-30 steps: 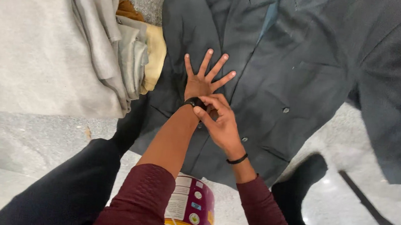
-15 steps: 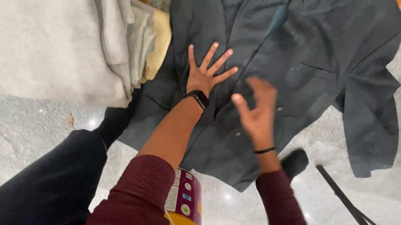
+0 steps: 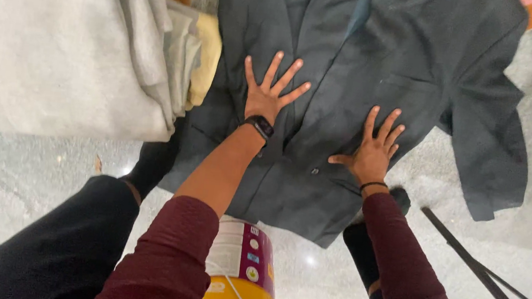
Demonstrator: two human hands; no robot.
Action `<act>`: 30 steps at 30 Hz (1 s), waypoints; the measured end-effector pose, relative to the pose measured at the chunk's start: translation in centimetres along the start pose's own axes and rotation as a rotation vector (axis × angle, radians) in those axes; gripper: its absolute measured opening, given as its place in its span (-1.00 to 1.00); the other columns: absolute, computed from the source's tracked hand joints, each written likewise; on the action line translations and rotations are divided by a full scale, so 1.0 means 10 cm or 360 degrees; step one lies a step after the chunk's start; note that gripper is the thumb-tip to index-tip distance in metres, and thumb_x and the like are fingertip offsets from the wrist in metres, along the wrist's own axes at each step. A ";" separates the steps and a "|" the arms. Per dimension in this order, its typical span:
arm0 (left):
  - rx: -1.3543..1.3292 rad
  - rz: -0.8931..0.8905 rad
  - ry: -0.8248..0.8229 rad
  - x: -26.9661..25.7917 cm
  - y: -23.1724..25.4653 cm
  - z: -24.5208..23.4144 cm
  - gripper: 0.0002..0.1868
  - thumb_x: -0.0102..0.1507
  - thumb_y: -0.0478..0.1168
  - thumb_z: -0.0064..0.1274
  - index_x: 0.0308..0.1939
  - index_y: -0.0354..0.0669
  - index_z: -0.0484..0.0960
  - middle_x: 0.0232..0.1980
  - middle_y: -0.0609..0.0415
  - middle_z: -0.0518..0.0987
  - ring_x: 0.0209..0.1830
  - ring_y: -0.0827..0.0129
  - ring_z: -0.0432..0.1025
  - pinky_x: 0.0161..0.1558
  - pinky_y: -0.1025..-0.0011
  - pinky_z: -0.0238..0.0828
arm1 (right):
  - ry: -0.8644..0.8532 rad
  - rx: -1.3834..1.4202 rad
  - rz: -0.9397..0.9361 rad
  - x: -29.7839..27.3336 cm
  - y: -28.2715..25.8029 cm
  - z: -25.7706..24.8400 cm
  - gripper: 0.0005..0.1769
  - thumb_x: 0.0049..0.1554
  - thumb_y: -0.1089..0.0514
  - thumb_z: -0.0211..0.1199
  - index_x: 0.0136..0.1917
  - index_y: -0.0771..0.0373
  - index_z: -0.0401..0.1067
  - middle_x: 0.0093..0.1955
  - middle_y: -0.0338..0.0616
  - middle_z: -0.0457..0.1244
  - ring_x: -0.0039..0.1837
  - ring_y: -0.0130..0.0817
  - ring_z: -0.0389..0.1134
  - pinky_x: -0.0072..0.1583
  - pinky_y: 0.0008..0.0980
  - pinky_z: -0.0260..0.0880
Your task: Folding a black blazer or suit jacket on the floor.
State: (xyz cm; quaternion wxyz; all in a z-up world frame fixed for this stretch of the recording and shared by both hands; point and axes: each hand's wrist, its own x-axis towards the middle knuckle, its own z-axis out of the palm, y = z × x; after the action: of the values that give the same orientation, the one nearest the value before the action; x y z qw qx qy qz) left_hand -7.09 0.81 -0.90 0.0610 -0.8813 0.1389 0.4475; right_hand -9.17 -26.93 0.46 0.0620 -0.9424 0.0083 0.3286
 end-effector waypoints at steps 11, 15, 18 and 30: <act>0.0006 -0.0033 -0.0063 -0.01 0.03 -0.05 0.45 0.17 -0.66 0.00 0.52 0.84 -0.66 0.57 0.22 -0.90 0.60 -0.08 -0.83 0.32 -0.65 -0.55 | -0.0112 0.0040 0.0070 -0.01 -0.03 -0.04 0.93 -0.62 -0.22 0.78 0.72 -0.16 -0.47 0.72 0.03 -0.70 0.69 0.41 -0.61 0.48 0.57 -0.16; 0.0005 -0.0034 0.0091 0.09 0.03 0.01 0.36 0.22 -0.59 -0.02 0.54 0.83 -0.61 0.59 0.20 -0.86 0.61 -0.10 -0.79 0.33 -0.67 -0.54 | -0.0167 0.0083 0.0106 -0.01 -0.03 -0.08 0.90 -0.58 -0.22 0.76 0.72 -0.14 -0.47 0.72 0.07 -0.72 0.68 0.44 -0.62 0.48 0.58 -0.17; 0.0058 0.0007 0.0215 0.07 0.03 0.23 0.35 0.21 -0.58 -0.01 0.57 0.79 -0.56 0.61 0.15 -0.82 0.61 -0.14 -0.75 0.30 -0.68 -0.53 | -0.0112 0.0092 0.0046 -0.05 0.03 0.00 0.88 -0.55 -0.24 0.77 0.73 -0.11 -0.43 0.72 0.09 -0.71 0.69 0.45 -0.62 0.48 0.62 -0.24; 0.0118 0.0009 0.0040 0.07 0.03 0.00 0.41 0.16 -0.59 0.03 0.57 0.79 -0.60 0.61 0.12 -0.82 0.60 -0.18 -0.76 0.26 -0.69 -0.53 | -0.0105 0.0139 0.0092 0.02 0.02 0.00 0.93 -0.64 -0.19 0.78 0.73 -0.13 -0.43 0.71 0.05 -0.72 0.69 0.41 -0.65 0.52 0.57 -0.29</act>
State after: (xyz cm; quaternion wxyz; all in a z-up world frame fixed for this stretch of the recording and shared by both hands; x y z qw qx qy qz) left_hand -6.74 0.41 -1.47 0.0907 -0.8836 0.1587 0.4310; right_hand -9.03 -27.17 0.29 0.0937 -0.9269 0.0478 0.3603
